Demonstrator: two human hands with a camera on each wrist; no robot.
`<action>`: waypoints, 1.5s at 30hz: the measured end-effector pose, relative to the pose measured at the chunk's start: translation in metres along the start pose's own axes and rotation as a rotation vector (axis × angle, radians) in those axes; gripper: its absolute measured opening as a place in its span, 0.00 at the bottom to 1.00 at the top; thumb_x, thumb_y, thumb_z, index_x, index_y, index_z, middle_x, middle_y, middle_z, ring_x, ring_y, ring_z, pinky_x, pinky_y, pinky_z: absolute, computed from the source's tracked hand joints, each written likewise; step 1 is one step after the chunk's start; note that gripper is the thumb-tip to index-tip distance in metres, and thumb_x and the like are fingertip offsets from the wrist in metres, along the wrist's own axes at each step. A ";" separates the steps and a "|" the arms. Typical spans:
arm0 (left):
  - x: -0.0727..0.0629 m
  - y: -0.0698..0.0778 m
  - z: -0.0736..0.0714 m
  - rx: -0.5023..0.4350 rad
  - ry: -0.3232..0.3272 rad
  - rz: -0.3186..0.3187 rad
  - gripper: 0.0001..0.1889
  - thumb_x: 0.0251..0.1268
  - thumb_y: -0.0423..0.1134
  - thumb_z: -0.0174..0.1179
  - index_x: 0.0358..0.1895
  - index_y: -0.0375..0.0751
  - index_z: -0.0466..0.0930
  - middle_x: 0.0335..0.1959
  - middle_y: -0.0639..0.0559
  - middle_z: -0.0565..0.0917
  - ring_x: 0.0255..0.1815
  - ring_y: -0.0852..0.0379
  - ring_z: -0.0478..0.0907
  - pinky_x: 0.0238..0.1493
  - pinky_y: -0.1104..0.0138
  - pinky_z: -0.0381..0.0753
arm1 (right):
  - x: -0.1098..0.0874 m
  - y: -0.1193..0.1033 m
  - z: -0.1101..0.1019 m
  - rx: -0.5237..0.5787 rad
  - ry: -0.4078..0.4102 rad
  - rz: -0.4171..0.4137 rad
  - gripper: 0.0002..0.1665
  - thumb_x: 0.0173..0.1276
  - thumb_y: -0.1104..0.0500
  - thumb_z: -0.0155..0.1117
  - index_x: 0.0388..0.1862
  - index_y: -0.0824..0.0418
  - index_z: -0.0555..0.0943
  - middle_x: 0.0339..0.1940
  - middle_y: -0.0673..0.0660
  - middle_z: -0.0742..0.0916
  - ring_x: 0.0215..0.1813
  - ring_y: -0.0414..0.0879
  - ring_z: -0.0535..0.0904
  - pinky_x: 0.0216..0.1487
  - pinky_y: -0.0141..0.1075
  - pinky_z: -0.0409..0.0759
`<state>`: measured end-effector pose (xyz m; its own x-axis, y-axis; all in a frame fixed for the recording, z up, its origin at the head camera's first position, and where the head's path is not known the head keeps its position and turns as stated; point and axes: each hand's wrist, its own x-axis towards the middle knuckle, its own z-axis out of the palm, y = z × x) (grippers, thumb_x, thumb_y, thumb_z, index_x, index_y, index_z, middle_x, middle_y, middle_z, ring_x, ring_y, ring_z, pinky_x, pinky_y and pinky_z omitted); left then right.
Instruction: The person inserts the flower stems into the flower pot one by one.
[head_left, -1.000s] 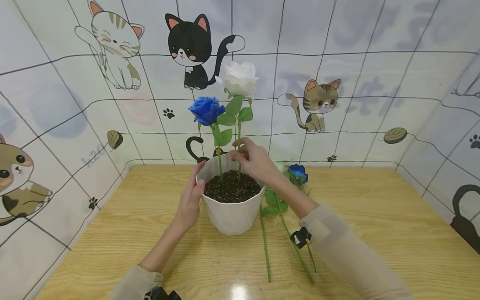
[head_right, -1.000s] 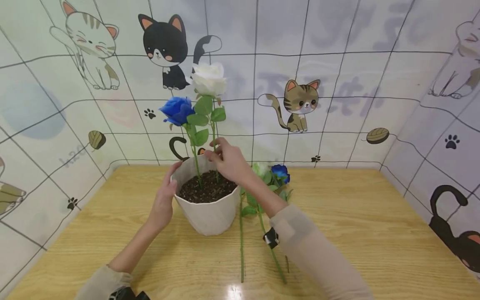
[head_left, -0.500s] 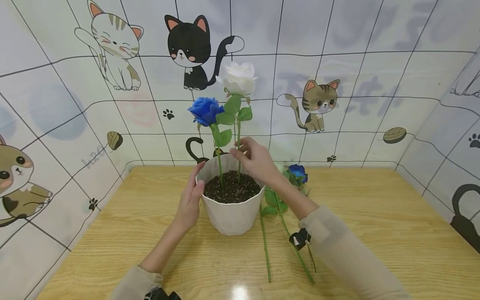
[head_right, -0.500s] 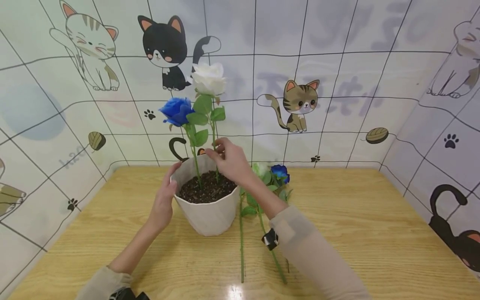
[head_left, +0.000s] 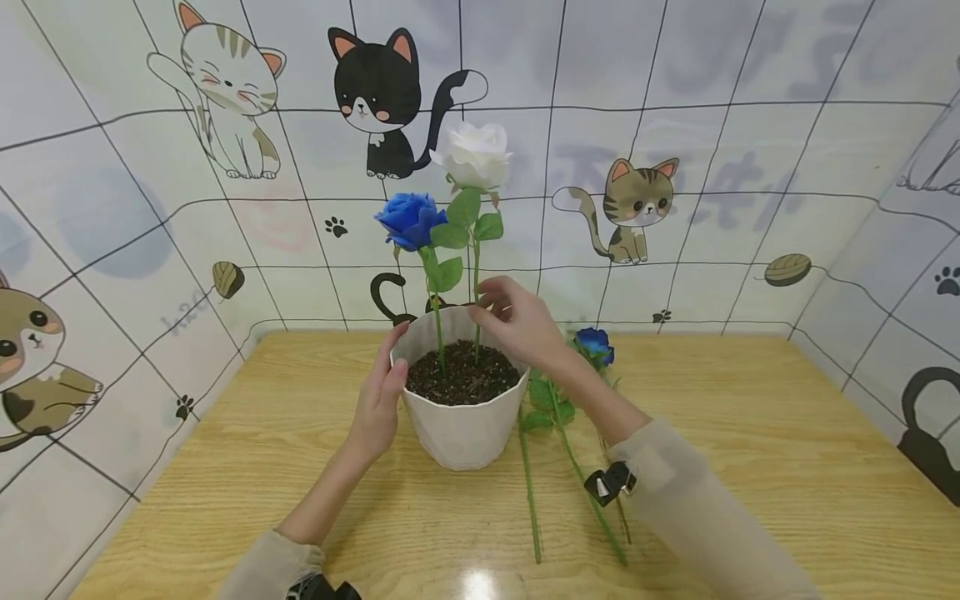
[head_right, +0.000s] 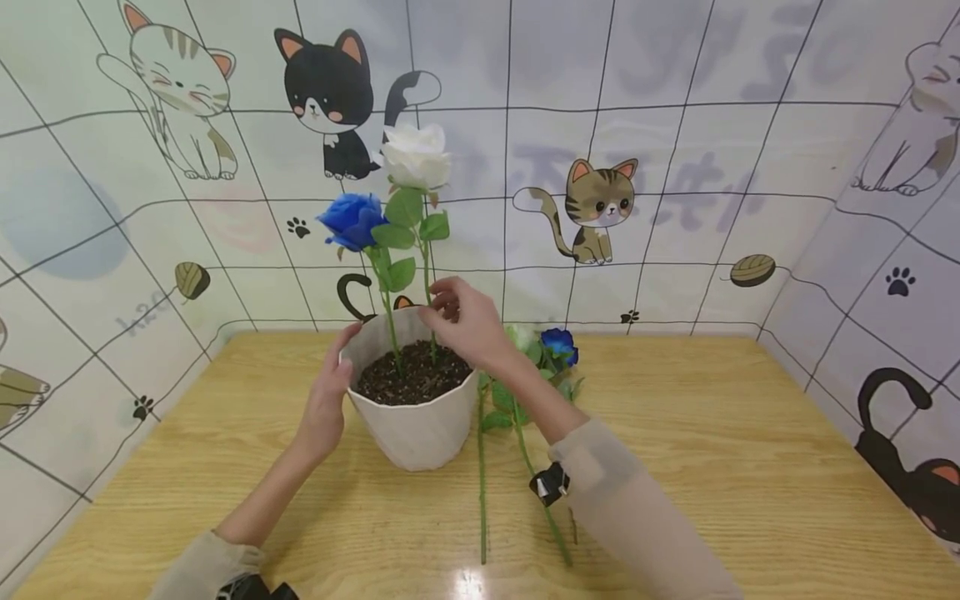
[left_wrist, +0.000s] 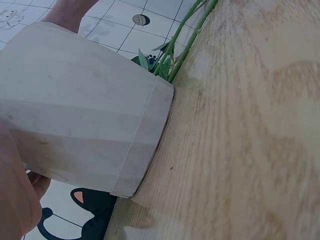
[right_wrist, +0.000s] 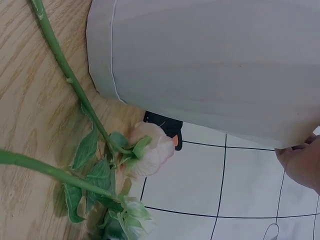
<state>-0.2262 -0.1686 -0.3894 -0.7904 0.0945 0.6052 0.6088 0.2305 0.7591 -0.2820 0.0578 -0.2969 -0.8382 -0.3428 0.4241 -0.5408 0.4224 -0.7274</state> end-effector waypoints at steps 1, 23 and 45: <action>0.000 0.000 0.000 0.003 0.000 0.001 0.27 0.80 0.40 0.36 0.79 0.42 0.57 0.78 0.44 0.61 0.78 0.48 0.54 0.74 0.44 0.53 | -0.001 0.000 -0.002 0.007 0.000 -0.011 0.26 0.72 0.56 0.63 0.63 0.68 0.74 0.49 0.62 0.86 0.48 0.53 0.81 0.53 0.44 0.79; 0.000 0.000 0.000 0.022 -0.001 0.007 0.27 0.81 0.41 0.35 0.79 0.43 0.56 0.79 0.47 0.59 0.80 0.51 0.51 0.75 0.46 0.51 | -0.025 0.011 -0.043 -0.008 0.002 -0.004 0.22 0.75 0.56 0.61 0.63 0.64 0.74 0.49 0.60 0.86 0.49 0.51 0.80 0.54 0.44 0.76; -0.001 -0.001 0.000 0.030 0.006 0.014 0.27 0.80 0.41 0.36 0.79 0.42 0.56 0.79 0.44 0.59 0.79 0.50 0.51 0.74 0.46 0.51 | -0.063 0.048 -0.080 -0.044 -0.083 0.087 0.23 0.77 0.57 0.59 0.65 0.67 0.71 0.51 0.63 0.84 0.52 0.53 0.81 0.57 0.49 0.76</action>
<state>-0.2264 -0.1689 -0.3908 -0.7815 0.0923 0.6171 0.6173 0.2587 0.7430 -0.2601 0.1667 -0.3154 -0.8746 -0.3704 0.3130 -0.4701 0.4894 -0.7345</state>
